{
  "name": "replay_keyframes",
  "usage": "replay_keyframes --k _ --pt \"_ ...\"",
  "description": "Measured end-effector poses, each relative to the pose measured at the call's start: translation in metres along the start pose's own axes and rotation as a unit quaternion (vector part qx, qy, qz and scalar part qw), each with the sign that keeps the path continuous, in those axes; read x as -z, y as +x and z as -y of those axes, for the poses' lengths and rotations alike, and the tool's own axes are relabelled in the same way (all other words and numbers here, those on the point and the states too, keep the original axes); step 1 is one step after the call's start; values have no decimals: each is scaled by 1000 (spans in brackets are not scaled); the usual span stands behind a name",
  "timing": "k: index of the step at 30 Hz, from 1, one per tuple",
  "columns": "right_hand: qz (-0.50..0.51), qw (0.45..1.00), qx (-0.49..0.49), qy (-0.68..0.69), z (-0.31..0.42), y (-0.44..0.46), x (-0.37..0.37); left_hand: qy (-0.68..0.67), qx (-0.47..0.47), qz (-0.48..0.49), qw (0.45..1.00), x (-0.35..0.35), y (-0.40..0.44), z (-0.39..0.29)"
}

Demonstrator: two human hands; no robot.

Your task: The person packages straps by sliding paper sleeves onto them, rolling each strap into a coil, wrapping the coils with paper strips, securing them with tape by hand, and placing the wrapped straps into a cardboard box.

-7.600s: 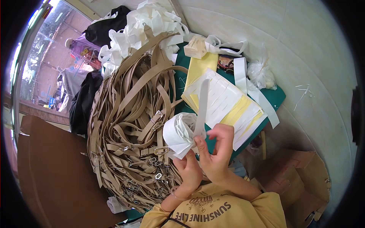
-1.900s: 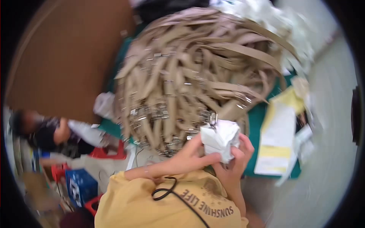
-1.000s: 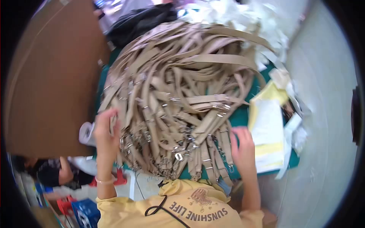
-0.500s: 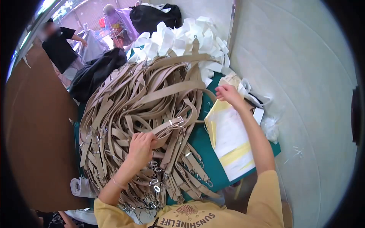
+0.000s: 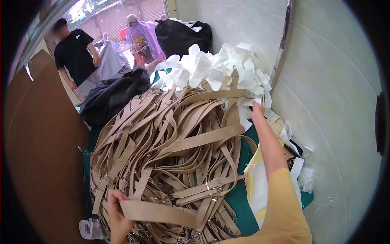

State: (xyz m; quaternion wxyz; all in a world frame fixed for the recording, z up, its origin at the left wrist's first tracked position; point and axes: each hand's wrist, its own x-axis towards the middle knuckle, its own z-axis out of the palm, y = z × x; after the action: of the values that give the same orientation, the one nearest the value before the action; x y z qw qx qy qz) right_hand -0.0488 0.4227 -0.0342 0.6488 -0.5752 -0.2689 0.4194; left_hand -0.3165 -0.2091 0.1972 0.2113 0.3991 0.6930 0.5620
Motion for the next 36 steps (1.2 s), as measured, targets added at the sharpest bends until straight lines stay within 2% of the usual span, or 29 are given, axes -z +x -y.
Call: replay_keyframes --k 1,2,3,5,7,9,11,13,15,16,18,19,21,22,23,25,26,27,28,29,30,31,32,33,34,35,36 --pt "2 1000 0 -5 16 -15 0 17 -68 -31 997 -10 6 -12" --pt "27 962 215 -166 55 -49 6 36 -133 -60 989 -22 16 -31" --pt "53 852 415 -314 95 -83 12 96 -213 -113 966 -28 22 -43" --pt "116 805 515 -270 155 -131 23 50 -243 -94 964 -38 23 -69" --pt "171 813 490 -266 214 -169 38 27 -320 -32 947 -48 33 -91" --pt "197 831 474 -214 269 -204 52 -13 -291 -15 957 -58 36 -114" --pt "223 828 474 -198 321 -246 70 -15 -265 88 960 -63 38 -124" --pt "257 816 487 -176 347 -278 87 100 -228 235 940 -75 31 -130" --pt "285 801 504 -152 367 -303 104 234 -315 303 868 -92 24 -127" --pt "294 785 520 -166 373 -314 114 263 -311 366 837 -99 25 -118" --pt "300 768 536 -180 384 -337 134 292 -332 525 728 -100 26 -106" --pt "295 768 533 -199 388 -351 146 199 -291 629 693 -100 33 -102" --pt "282 761 547 -203 387 -383 170 -97 -128 686 709 -136 46 -101" --pt "275 756 563 -189 380 -402 184 -300 50 673 674 -159 44 -105" --pt "276 769 545 -186 368 -417 200 -480 222 610 590 -183 40 -111" --pt "263 797 515 -177 332 -437 233 -652 278 508 489 -225 37 -112" --pt "249 809 504 -172 310 -439 247 -682 307 470 469 -244 38 -105" --pt "237 848 450 -147 290 -441 259 -708 345 424 447 -259 37 -92" --pt "220 884 392 -123 270 -442 270 -709 338 428 448 -267 36 -91" --pt "220 904 354 -95 254 -443 278 -643 356 326 594 -275 31 -88" --pt "235 928 267 -112 243 -447 294 -630 363 358 586 -274 36 -74" --pt "247 944 182 -121 232 -454 309 -580 398 270 658 -262 32 -91" --pt "354 904 58 -233 209 -446 343 -580 400 289 648 -248 39 -87" --pt "434 844 -110 -296 198 -443 363 -595 402 315 620 -232 47 -86" --pt "498 749 -273 -342 187 -443 379 -599 366 375 606 -216 57 -85" --pt "507 749 -362 -225 165 -450 394 -620 336 338 623 -199 55 -100" --pt "504 735 -442 -103 139 -457 408 -625 287 364 628 -182 82 -89"
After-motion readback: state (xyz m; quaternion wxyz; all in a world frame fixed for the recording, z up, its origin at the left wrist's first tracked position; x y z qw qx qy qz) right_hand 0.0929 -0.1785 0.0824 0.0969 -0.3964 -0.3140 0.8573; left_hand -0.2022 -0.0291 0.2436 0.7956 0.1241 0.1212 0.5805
